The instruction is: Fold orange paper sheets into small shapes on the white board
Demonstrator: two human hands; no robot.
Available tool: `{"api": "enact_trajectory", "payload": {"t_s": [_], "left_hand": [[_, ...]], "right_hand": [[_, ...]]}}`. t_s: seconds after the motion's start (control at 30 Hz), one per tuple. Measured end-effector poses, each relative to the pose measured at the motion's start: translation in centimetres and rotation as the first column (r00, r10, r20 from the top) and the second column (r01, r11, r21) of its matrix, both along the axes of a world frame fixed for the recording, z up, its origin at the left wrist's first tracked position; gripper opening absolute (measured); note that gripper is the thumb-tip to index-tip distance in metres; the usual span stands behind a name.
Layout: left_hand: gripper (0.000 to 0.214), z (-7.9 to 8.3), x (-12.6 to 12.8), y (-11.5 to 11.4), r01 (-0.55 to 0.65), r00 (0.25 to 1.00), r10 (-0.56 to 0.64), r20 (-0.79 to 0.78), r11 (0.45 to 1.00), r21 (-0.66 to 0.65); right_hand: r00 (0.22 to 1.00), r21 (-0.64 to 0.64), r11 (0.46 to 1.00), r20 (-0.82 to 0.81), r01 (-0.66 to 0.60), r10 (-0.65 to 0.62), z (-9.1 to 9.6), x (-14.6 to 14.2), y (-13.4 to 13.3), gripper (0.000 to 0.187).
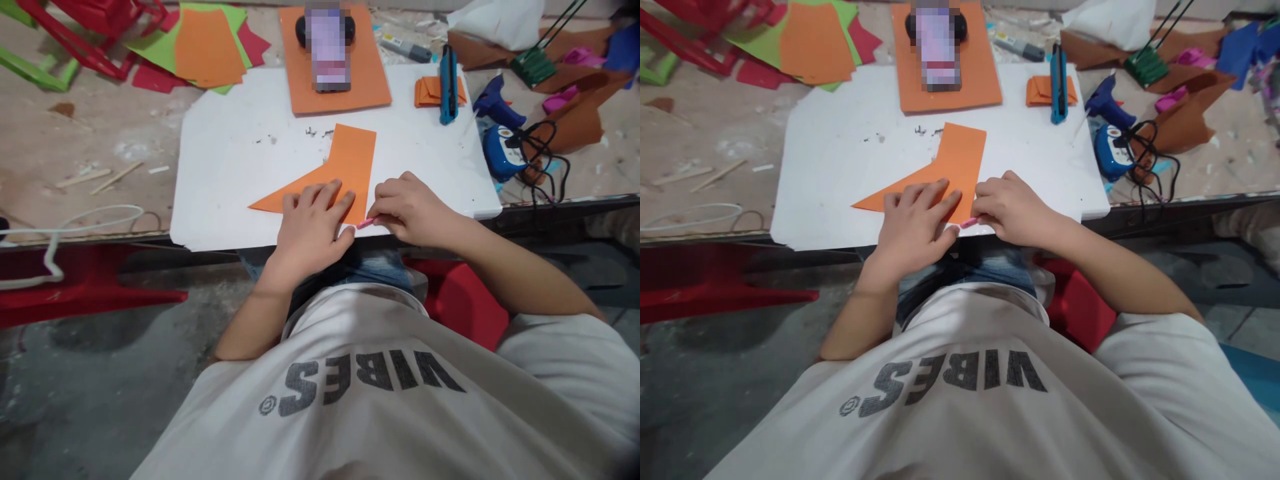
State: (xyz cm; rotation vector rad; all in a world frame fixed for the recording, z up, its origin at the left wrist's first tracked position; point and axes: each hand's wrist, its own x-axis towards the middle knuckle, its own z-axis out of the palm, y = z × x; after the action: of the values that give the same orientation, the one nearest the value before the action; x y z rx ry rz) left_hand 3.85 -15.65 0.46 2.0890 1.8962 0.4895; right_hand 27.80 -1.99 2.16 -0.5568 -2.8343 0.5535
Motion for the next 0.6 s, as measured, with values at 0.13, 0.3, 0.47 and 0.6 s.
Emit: {"api": "enact_trajectory", "payload": {"t_s": [0.13, 0.3, 0.47, 0.6], "left_hand": [[0.072, 0.1, 0.1, -0.8, 0.040, 0.999, -0.039, -0.019, 0.997, 0.069], [0.047, -1.4, 1.4, -1.8, 0.113, 0.994, -0.112, -0.012, 0.982, 0.149], [0.049, -3.2, 3.2, -1.6, 0.054, 0.998, -0.047, -0.040, 0.978, 0.201], [0.045, -4.3, 3.7, -1.1, 0.020, 0.999, -0.005, -0.054, 0.959, 0.283]], "right_hand": [[1.000, -0.049, 0.999, -0.009, 0.003, -0.004, 1.0, 0.7, 0.3, 0.021], [0.972, -0.142, 0.967, -0.075, 0.212, -0.224, 1.5, 0.7, 0.3, 0.030], [0.975, -0.119, 0.973, -0.075, 0.199, -0.209, 0.8, -0.4, 0.0, 0.032], [0.978, -0.052, 0.978, -0.030, 0.204, -0.205, 0.2, -1.0, 0.5, 0.034]]}}
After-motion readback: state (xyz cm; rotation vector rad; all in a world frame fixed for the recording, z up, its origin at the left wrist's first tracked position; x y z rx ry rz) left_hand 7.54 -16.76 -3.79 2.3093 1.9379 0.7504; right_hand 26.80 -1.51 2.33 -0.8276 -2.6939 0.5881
